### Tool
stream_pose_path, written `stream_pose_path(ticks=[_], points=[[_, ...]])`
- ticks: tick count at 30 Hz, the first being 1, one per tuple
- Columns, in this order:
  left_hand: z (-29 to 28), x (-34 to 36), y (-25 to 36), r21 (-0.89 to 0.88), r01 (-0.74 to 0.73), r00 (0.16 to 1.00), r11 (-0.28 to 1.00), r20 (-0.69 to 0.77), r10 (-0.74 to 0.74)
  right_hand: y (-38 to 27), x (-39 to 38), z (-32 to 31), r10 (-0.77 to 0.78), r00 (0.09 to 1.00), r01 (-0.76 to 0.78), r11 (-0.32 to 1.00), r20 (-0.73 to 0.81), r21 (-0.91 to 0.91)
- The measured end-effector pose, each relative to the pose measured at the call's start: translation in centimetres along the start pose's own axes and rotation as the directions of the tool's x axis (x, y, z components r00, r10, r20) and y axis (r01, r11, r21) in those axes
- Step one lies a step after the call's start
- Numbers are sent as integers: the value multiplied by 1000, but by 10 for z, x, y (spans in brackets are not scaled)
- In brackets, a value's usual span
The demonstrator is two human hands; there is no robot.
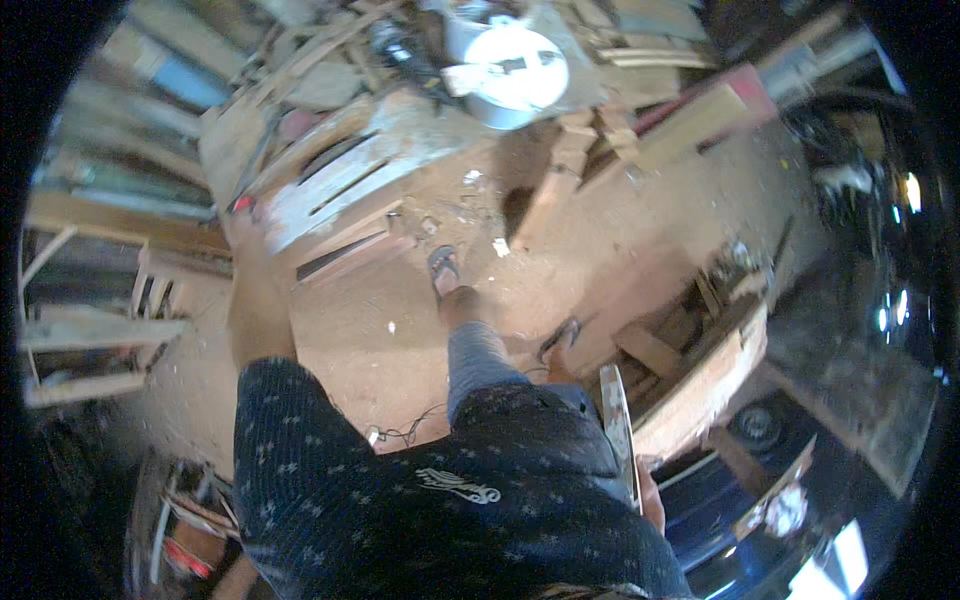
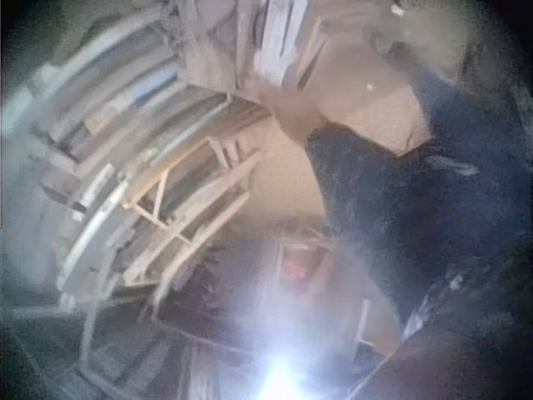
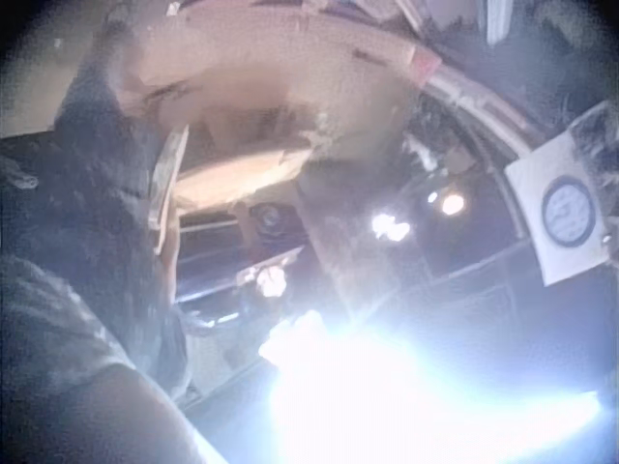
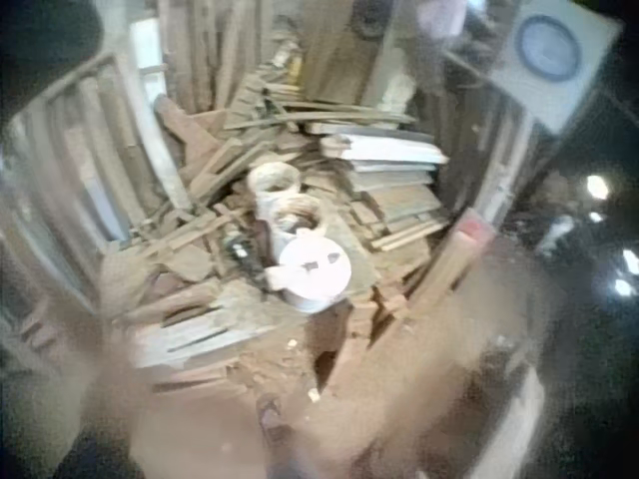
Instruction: The person uses a chisel and a wooden mallet to split a piece of wood on a workbench. They then use a power sander to smooth the surface of the wood and a try square to check the angles of the cut.
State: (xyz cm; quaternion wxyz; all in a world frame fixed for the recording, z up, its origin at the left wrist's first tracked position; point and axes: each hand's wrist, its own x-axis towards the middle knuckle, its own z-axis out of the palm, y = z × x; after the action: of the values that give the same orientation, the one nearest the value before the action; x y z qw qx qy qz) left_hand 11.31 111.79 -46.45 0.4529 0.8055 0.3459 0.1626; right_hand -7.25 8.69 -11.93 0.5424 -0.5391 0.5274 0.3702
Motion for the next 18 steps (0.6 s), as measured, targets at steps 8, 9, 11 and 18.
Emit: stream_pose_path(ticks=[8,9,11,18], points=[[136,-272,57,555,-205,929,806,371,-19,121,113,-168,-154,984,175,927,-88,331],[135,-284,63,424,-139,927,895,374,-33,118,128,-163,-192,976,217,914,-104,344],[157,-312,66,138,9,907,990,415,-66,114,158,-161,-359,931,358,857,-70,370],[375,-530,265,-500,671,722,548,609,-327,13,127,-199,-538,833,402,432,-127,807]])
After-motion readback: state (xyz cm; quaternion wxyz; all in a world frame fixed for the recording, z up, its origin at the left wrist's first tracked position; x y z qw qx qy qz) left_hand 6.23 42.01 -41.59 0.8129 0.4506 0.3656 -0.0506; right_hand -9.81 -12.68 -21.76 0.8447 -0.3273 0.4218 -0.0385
